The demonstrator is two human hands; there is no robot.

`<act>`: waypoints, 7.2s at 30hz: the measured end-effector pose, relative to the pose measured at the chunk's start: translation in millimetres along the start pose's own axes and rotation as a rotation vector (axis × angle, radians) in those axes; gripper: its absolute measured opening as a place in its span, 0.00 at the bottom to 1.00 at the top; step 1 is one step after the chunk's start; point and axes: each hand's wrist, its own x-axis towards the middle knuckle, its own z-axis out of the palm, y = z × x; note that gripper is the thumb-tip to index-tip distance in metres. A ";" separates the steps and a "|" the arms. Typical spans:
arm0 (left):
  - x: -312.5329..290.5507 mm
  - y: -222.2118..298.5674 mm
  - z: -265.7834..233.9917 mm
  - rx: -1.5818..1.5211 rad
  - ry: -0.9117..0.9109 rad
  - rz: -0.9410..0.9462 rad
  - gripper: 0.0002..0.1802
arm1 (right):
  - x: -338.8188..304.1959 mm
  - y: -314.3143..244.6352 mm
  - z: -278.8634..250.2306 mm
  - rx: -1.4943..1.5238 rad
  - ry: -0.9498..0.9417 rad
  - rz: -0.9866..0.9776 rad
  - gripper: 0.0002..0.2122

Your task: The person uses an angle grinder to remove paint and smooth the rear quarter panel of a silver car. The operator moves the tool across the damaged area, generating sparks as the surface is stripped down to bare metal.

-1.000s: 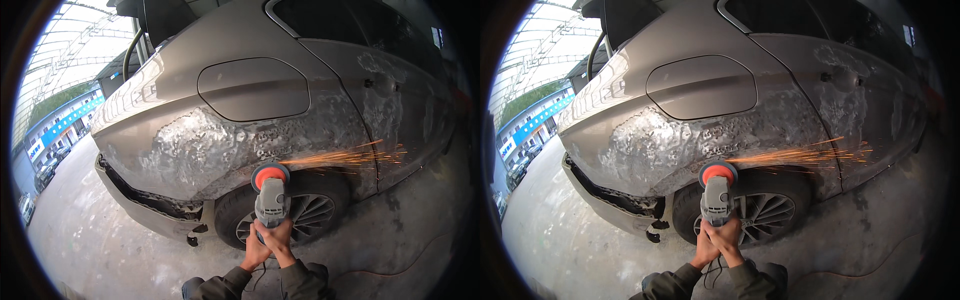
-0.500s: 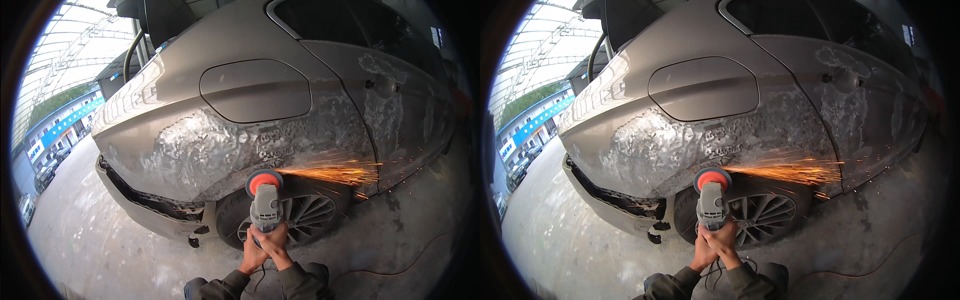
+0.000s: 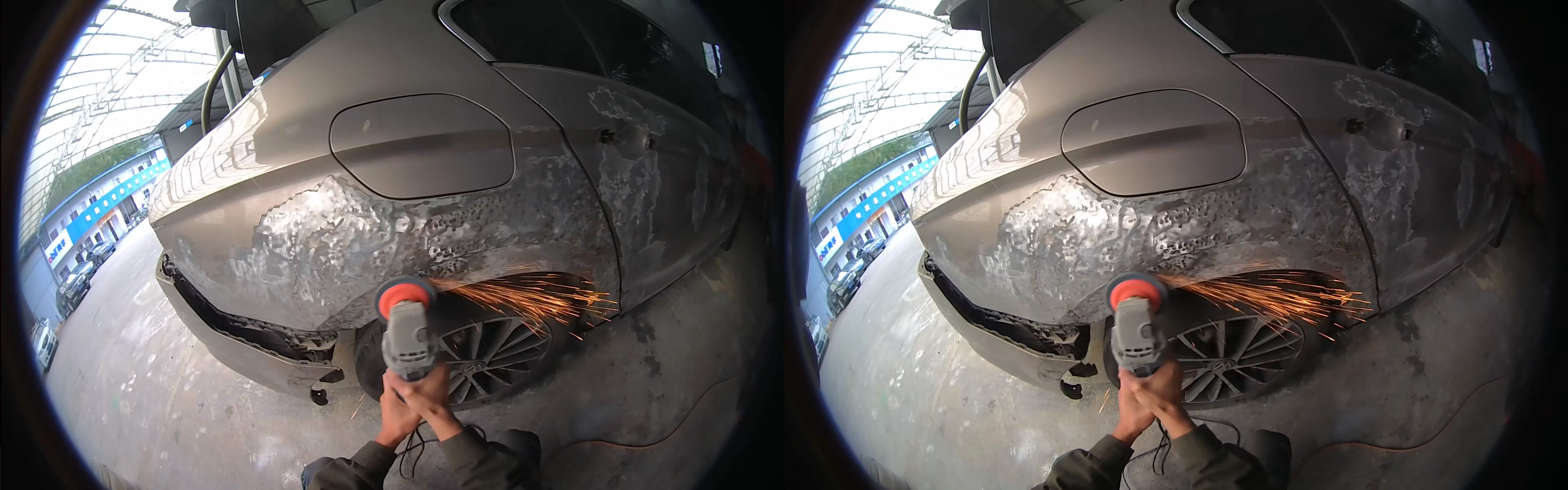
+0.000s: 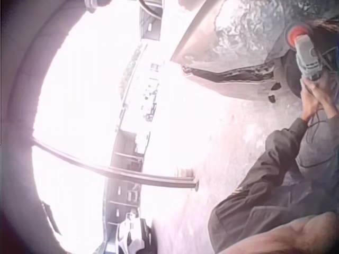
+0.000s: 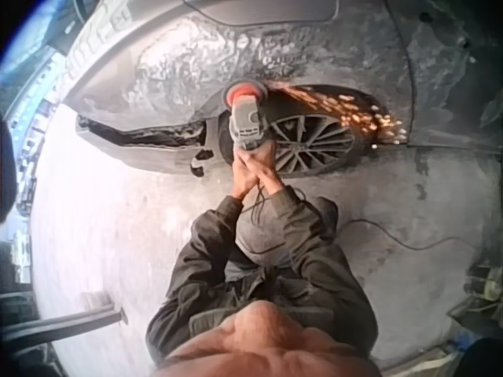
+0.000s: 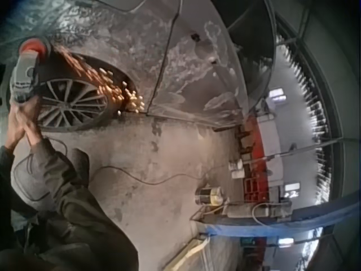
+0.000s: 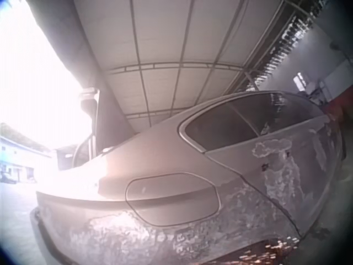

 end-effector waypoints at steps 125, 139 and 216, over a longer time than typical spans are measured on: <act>-65.0 157.9 151.9 0.114 -0.122 -0.256 0.45 | -24.8 -69.6 -199.4 0.200 0.155 0.214 0.15; -9.2 206.0 136.5 -0.018 -0.135 -0.113 0.45 | 21.1 -114.6 -198.8 0.143 0.032 0.137 0.15; 27.2 217.8 62.3 -0.082 -0.079 -0.168 0.42 | 57.9 -136.2 -115.7 0.015 -0.113 0.102 0.13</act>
